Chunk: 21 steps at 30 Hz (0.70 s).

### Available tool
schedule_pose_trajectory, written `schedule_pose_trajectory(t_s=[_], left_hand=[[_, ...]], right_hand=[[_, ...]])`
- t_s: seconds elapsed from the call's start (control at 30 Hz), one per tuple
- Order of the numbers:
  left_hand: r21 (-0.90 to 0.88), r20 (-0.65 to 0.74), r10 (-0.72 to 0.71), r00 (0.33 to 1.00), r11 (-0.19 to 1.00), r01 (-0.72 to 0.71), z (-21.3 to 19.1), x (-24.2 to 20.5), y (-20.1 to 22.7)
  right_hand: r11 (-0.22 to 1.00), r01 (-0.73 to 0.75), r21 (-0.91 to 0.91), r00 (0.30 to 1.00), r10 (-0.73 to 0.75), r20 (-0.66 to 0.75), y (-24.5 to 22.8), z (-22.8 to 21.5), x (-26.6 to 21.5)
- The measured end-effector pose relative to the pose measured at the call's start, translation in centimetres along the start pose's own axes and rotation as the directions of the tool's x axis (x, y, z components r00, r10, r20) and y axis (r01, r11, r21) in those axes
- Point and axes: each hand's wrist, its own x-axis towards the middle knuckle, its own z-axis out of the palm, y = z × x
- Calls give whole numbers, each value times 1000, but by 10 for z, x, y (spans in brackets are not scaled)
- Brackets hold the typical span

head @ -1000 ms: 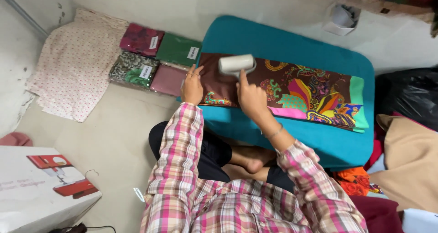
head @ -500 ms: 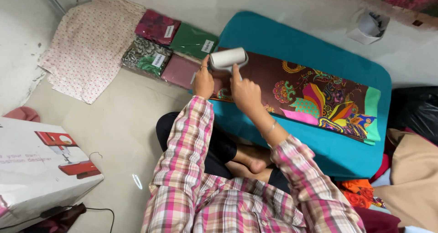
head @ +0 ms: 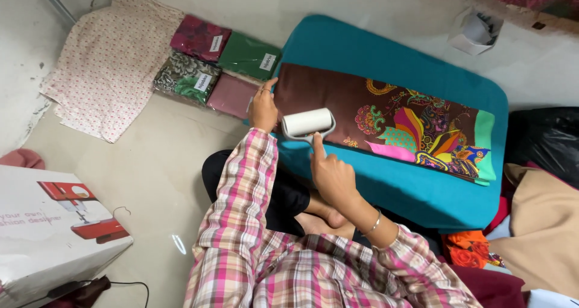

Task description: Using a lint roller to clean a piece of fabric and then folding it into a neat square.

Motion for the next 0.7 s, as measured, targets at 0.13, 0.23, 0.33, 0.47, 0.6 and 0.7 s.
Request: schedule_pose_trajectory(t_s=[0.13,0.23,0.33,0.47,0.6,0.7], left_hand=[[37,-20,36,999,999,-35,3,4,-1],[15,-13,50,999,999,-49,-3,1,0],[84,-14,58,998,995,-56,1,5,-6],[111,-11,96,995,989,-94,3,8,-10],[269,-52,310,949,920,-286,8,-2,6],[261,44,594,803,769,-584,15,-25,44]], right_hand=[[997,22,-68,988,-32,-153,17,24,31],[999,-2,-39,973,-7,-230,30,57,93],[1000,-5,5,980,6,-201,34,57,115],[998,-38,42,993,42,-109,33,26,48],[991,-44,128,997,36,65,61,-23,-44],[917,-178,357,978,123,171,109,-47,-88]])
